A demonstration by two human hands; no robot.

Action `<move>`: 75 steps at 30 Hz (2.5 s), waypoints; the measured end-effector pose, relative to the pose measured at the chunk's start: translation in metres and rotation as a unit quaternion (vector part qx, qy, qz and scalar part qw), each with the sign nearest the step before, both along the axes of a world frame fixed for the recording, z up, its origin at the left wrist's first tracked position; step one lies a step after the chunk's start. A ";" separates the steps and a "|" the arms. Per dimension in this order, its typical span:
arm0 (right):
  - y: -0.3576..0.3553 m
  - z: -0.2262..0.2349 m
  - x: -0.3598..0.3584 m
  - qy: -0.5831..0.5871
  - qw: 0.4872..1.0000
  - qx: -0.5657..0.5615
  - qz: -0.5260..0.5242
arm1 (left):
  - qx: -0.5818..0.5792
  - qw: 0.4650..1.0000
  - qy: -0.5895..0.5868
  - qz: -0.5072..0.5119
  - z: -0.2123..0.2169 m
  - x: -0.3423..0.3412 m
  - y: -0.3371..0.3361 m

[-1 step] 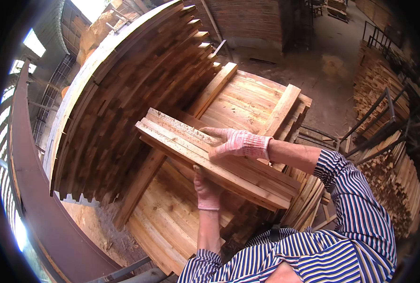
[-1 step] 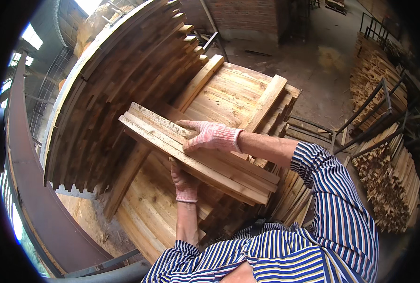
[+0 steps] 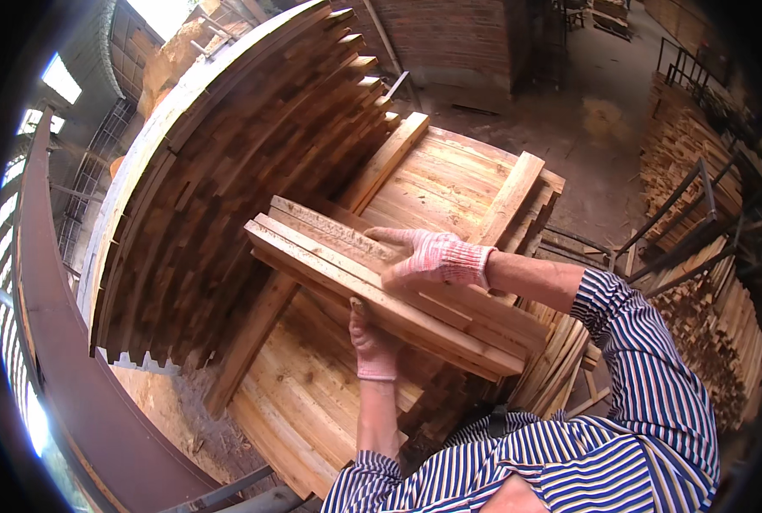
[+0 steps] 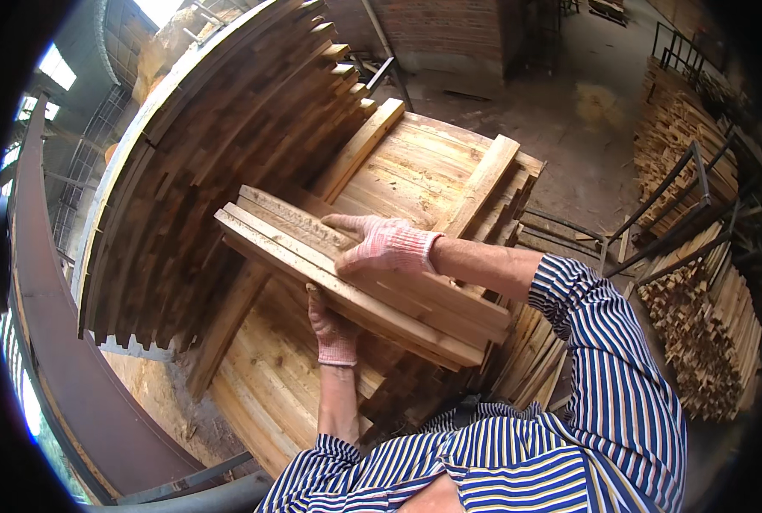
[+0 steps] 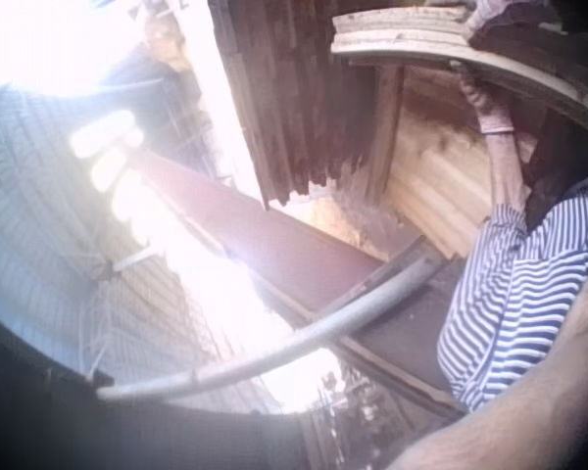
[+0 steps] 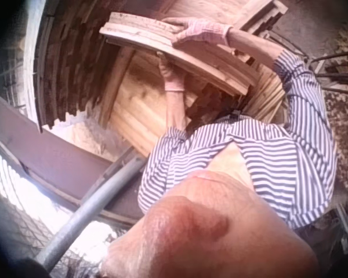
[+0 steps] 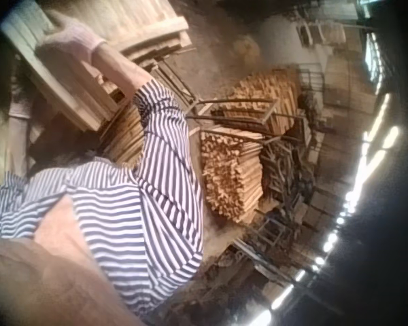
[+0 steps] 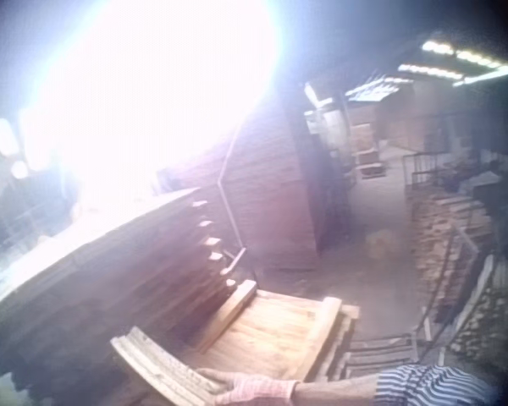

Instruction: The person is stacking wooden planks in a lumber yard. They repeatedly pick up planks from a pile and place them onto a growing stack, aligning them carefully. The person wears gloves and a striped shirt while performing this repetitive manual labor.

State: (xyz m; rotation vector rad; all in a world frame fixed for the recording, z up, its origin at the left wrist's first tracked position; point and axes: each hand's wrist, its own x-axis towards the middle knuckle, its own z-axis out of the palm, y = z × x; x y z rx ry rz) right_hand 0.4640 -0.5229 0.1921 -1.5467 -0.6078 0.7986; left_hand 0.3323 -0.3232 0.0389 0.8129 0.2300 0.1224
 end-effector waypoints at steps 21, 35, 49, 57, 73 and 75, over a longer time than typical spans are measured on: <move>0.032 -0.027 0.022 -0.289 0.933 -0.212 0.021 | 0.030 0.991 0.083 0.096 0.077 0.035 -0.052; 0.024 -0.085 0.144 -0.275 0.908 -0.308 -0.072 | -0.005 0.999 0.025 0.025 0.062 0.053 -0.059; -0.027 -0.011 0.070 -0.147 0.982 -0.078 -0.090 | 0.783 0.612 -0.006 -0.109 0.069 0.079 -0.051; -0.009 -0.108 0.177 -0.338 0.889 -0.267 -0.154 | 0.914 0.373 0.030 -0.156 0.051 0.073 -0.053; -0.028 -0.119 0.199 -0.571 0.753 -0.276 -0.175 | 0.855 0.461 0.219 -0.095 0.136 -0.034 0.318; -0.025 -0.105 0.187 -0.616 0.731 -0.196 -0.220 | 0.845 0.478 0.203 -0.131 0.150 -0.025 0.298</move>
